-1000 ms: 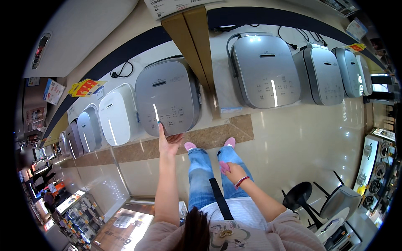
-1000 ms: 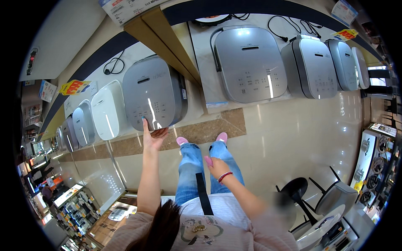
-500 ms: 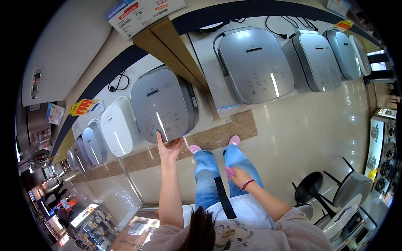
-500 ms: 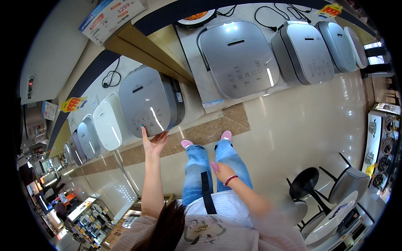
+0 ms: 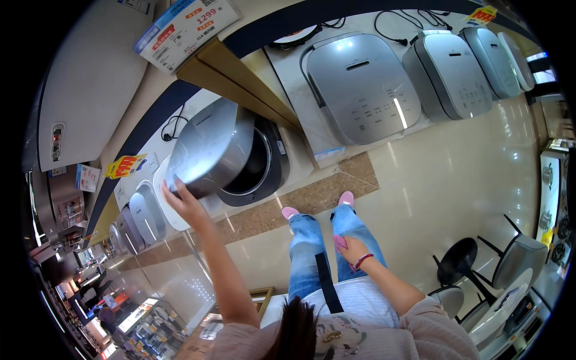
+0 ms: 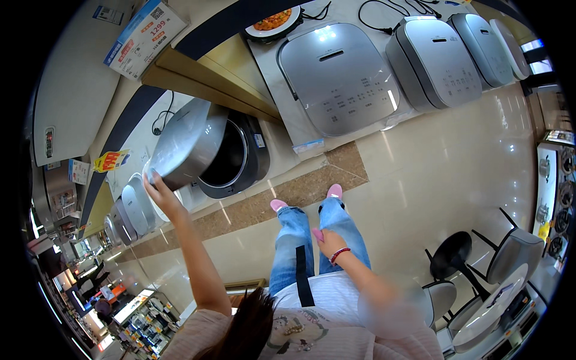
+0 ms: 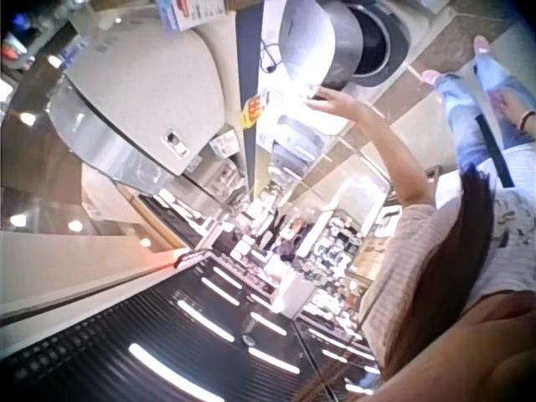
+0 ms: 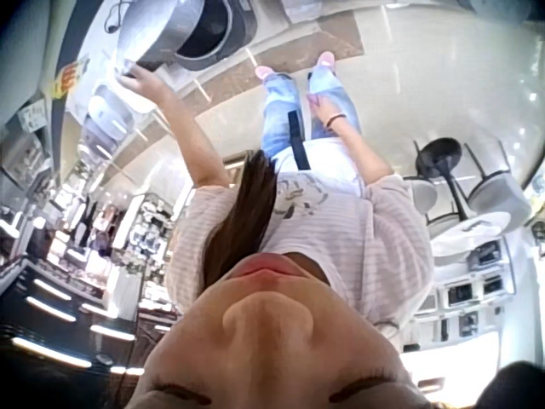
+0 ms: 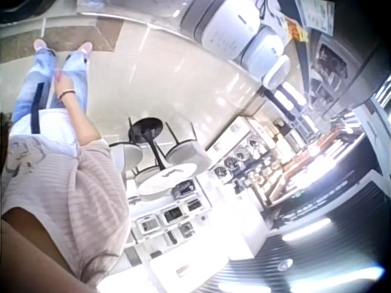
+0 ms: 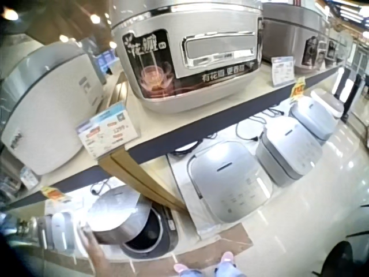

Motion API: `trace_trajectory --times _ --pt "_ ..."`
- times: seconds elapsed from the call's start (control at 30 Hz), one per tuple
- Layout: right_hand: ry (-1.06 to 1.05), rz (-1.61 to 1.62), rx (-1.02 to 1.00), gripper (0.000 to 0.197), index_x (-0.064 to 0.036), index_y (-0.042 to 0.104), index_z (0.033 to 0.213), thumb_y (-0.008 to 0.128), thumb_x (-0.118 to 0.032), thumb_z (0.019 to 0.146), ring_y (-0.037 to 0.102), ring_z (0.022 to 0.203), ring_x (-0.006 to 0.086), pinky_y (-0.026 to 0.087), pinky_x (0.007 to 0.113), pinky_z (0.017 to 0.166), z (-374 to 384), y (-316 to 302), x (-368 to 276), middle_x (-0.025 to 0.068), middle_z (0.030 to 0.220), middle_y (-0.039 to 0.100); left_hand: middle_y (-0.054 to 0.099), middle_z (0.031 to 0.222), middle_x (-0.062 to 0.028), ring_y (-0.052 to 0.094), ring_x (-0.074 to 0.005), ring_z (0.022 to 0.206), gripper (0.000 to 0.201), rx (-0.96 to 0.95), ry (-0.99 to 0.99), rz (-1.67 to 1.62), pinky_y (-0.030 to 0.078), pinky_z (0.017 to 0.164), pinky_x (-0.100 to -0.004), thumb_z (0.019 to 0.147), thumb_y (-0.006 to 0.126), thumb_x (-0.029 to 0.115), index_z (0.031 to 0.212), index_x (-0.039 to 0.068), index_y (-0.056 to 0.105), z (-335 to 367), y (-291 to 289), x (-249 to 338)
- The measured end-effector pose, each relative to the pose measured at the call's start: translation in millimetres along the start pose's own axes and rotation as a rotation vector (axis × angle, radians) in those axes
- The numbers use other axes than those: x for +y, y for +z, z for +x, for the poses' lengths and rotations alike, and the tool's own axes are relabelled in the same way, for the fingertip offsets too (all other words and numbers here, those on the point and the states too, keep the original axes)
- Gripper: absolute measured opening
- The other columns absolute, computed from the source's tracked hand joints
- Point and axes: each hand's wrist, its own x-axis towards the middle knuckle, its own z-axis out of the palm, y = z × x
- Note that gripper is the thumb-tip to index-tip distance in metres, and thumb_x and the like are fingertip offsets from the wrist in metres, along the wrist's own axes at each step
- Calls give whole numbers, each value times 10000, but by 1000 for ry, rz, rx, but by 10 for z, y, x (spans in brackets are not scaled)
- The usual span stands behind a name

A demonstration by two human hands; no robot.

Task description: The person wipes the exterior surfaces of several rice cookers on a display shelf using a pink cloth. They open the lids of the appliances to wipe the interior and the inner cooking pots, then close the lids and continue wiping the exteriors of the remaining units.

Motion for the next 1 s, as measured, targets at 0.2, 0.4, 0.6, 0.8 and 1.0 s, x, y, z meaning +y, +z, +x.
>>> trace_trajectory --times 0.2,0.4,0.6,0.8,1.0 --pt "32 29 -3 355 11 564 792 438 -311 873 555 745 414 428 482 672 12 7 -43 248 813 589 455 1163 -154 440 -232 1076 513 -31 -47 -244 313 946 -312 892 458 400 1191 -15 416 469 87 383" --pt "82 9 -13 320 9 558 806 476 -296 856 555 784 406 430 472 686 50 14 -219 250 840 585 455 1121 -116 433 -176 1064 497 12 12 -354 298 944 -273 887 466 402 1181 8 393 484 -25 278" --pt "43 185 102 245 4 552 865 549 -235 810 570 790 384 447 434 686 252 -36 -628 230 846 593 457 1111 -94 435 -150 1058 380 5 0 -439 324 920 -262 904 454 291 1157 9 427 400 -173 31" --pt "-156 332 578 257 -2 551 1017 559 -109 783 564 887 330 442 387 775 861 -274 -1479 182 969 593 473 1110 -96 439 -161 1070 299 -120 -264 -425 328 937 -262 898 431 167 1141 -6 452 74 -361 -736" --pt "-473 -227 854 400 -34 519 1126 561 -31 729 485 1026 321 377 395 888 1669 -183 -1909 111 1139 538 466 1143 -111 434 -188 1089 312 -465 -478 -217 331 946 -304 868 480 129 1145 -12 448 -642 -451 -1224"
